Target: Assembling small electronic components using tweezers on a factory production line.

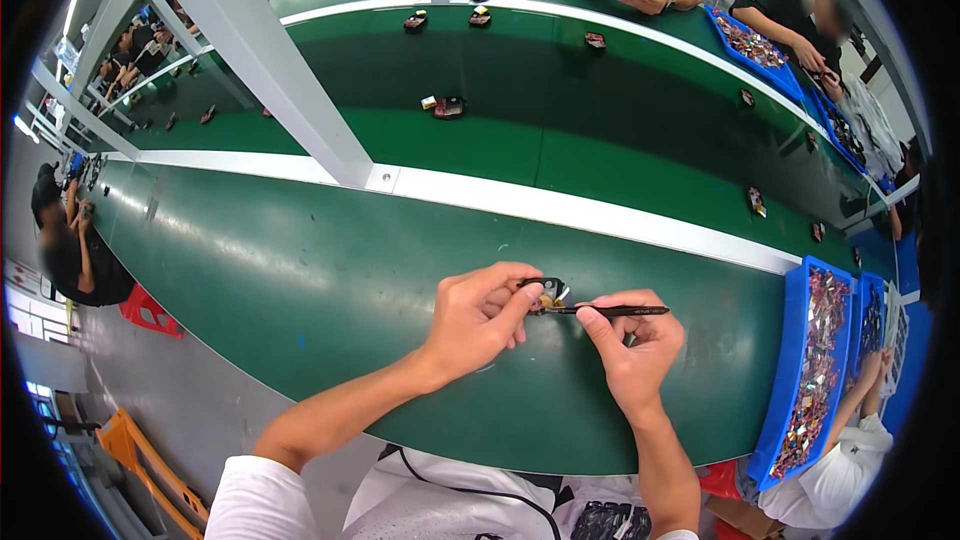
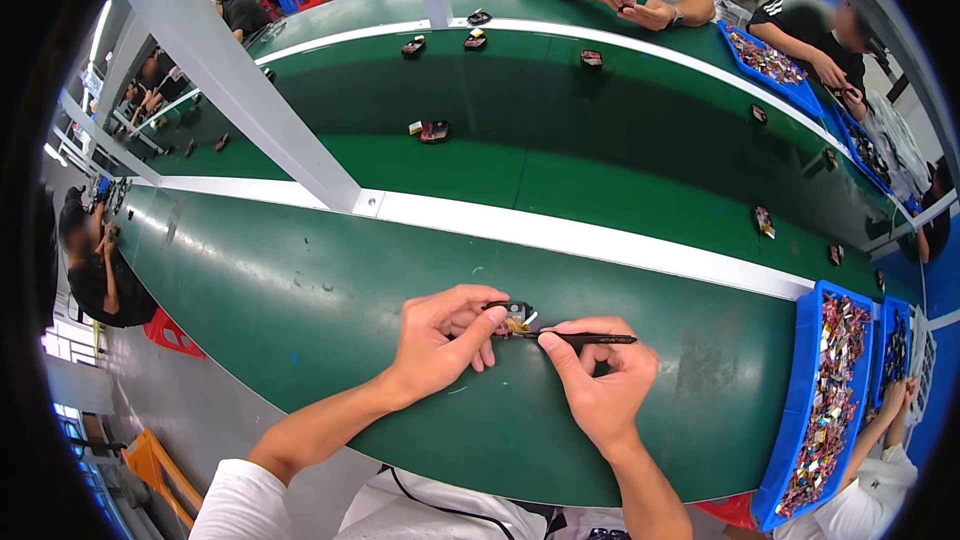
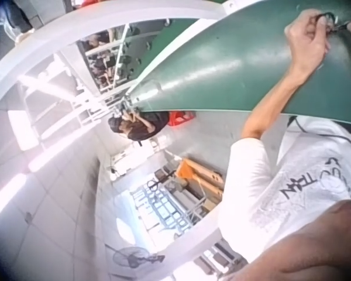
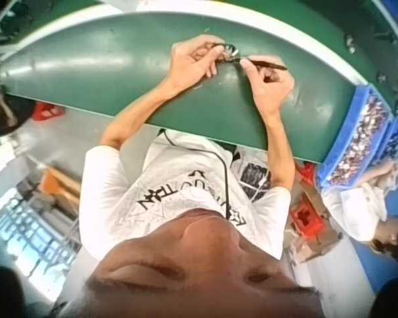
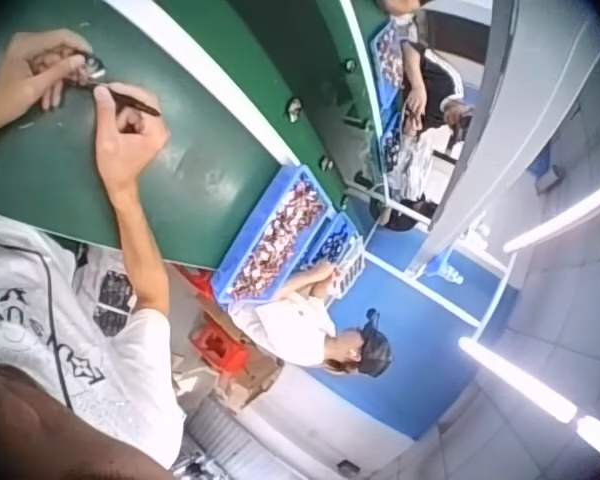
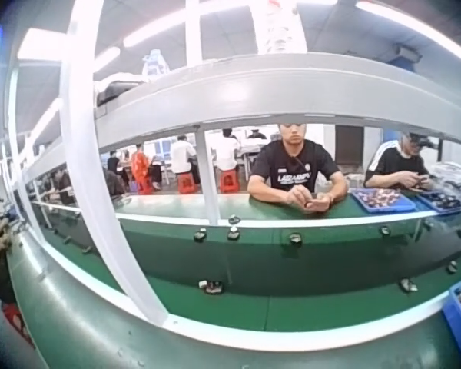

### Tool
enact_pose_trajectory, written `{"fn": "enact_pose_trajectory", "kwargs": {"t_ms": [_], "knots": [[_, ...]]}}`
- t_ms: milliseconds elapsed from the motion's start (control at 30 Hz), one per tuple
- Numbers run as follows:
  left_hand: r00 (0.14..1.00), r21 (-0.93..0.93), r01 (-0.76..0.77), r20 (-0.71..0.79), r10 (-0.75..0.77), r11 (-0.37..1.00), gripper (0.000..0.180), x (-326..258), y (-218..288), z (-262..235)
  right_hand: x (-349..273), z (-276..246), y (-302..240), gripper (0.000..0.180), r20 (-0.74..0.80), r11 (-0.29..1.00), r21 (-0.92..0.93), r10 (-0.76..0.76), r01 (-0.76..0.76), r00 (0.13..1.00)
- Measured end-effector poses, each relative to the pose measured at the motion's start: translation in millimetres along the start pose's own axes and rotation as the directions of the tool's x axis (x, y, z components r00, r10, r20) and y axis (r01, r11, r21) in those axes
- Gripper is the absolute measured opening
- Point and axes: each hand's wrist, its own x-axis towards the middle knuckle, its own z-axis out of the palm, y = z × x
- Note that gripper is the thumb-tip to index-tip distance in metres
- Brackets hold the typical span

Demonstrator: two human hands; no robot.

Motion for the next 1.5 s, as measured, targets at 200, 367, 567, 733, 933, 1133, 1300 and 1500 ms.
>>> {"fn": "enact_pose_trajectory", "kwargs": {"t_ms": [200,367,567,733,933,1133,1300,1500], "knots": [[0.999,0.042,-0.038,0.003,0.038,0.998,0.018,0.8,-1.2,3.3,-1.6,0.4,0.7,0.013,0.002,0.998,-0.022,0.052,-0.052,0.999],[0.999,0.006,-0.025,-0.02,0.025,1.0,0.016,-1.4,-3.8,7.1,-0.3,-3.6,-2.3,0.013,0.021,0.992,0.018,0.121,-0.122,0.992],[0.999,0.01,-0.043,-0.002,0.043,0.999,0.016,-2.4,-0.5,9.8,0.5,-4.2,-3.9,0.012,0.011,0.973,0.112,0.2,-0.2,0.98],[0.997,0.028,-0.079,-0.008,0.079,0.996,0.016,-3.2,0.1,10.8,0.6,-6.1,-4.3,0.012,0.038,0.97,0.098,0.219,-0.222,0.975],[0.996,0.073,-0.084,0.047,0.081,0.994,0.02,-3.4,1.2,8.1,3.1,-6.0,-11.0,0.011,0.051,0.935,0.166,0.309,-0.313,0.95],[0.997,-0.045,-0.012,0.079,0.015,0.999,0.021,-0.3,-0.4,6.0,5.4,-9.4,-16.1,0.01,0.099,0.905,0.18,0.374,-0.386,0.922],[0.971,-0.253,0.212,0.166,-0.174,0.944,0.023,3.5,1.0,2.5,4.0,-11.4,-12.2,0.012,0.129,0.912,0.188,0.346,-0.366,0.929],[0.922,-0.273,0.337,0.288,-0.257,0.901,0.029,7.6,3.6,-2.5,-2.0,-9.0,-4.5,0.013,0.078,0.976,0.178,0.114,-0.126,0.99]]}}
